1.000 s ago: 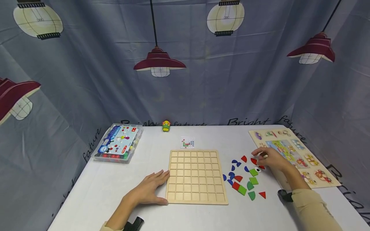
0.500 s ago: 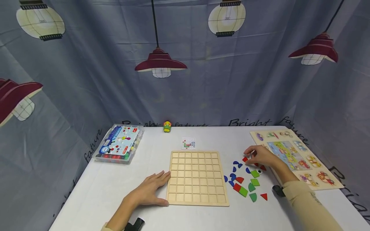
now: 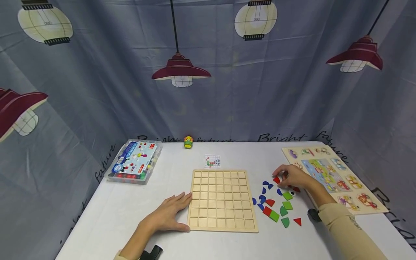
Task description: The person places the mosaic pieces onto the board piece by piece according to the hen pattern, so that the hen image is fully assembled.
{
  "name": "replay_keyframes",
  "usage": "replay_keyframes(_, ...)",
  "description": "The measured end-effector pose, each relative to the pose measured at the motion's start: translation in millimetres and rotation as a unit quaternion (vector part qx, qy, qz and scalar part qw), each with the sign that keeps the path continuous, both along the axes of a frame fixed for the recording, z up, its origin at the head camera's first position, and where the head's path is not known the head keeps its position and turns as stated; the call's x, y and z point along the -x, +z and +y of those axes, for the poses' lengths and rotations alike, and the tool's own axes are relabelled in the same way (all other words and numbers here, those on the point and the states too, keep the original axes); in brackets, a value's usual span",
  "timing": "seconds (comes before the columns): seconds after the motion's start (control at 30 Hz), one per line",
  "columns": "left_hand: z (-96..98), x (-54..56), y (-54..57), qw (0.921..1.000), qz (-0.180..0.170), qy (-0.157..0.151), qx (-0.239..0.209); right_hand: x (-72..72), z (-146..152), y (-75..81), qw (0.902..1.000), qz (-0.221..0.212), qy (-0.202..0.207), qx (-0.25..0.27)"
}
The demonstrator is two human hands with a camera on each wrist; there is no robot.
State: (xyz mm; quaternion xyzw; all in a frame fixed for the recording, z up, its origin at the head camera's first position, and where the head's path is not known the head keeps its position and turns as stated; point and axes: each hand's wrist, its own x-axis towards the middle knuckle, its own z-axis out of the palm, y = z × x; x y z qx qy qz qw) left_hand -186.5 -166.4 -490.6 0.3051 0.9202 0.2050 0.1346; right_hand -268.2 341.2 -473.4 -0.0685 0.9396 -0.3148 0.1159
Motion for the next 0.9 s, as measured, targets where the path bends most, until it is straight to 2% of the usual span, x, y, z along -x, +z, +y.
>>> replay_keyframes(0.23, 0.5, 0.1, -1.0, 1.0, -0.004, -0.001, -0.003, -4.6, 14.8, 5.8, 0.9982, -0.021, -0.054, 0.015)
replay_keyframes(0.53, -0.6, 0.7, -0.6, 0.9999, 0.002, -0.008, -0.015, -10.7, 26.2, 3.6, 0.9975, -0.048, -0.012, 0.051)
replay_keyframes(0.9, -1.0, 1.2, -1.5, 0.9999, 0.0, -0.006, -0.015, -12.5, 30.7, 0.4, 0.9995, -0.021, -0.021, 0.015)
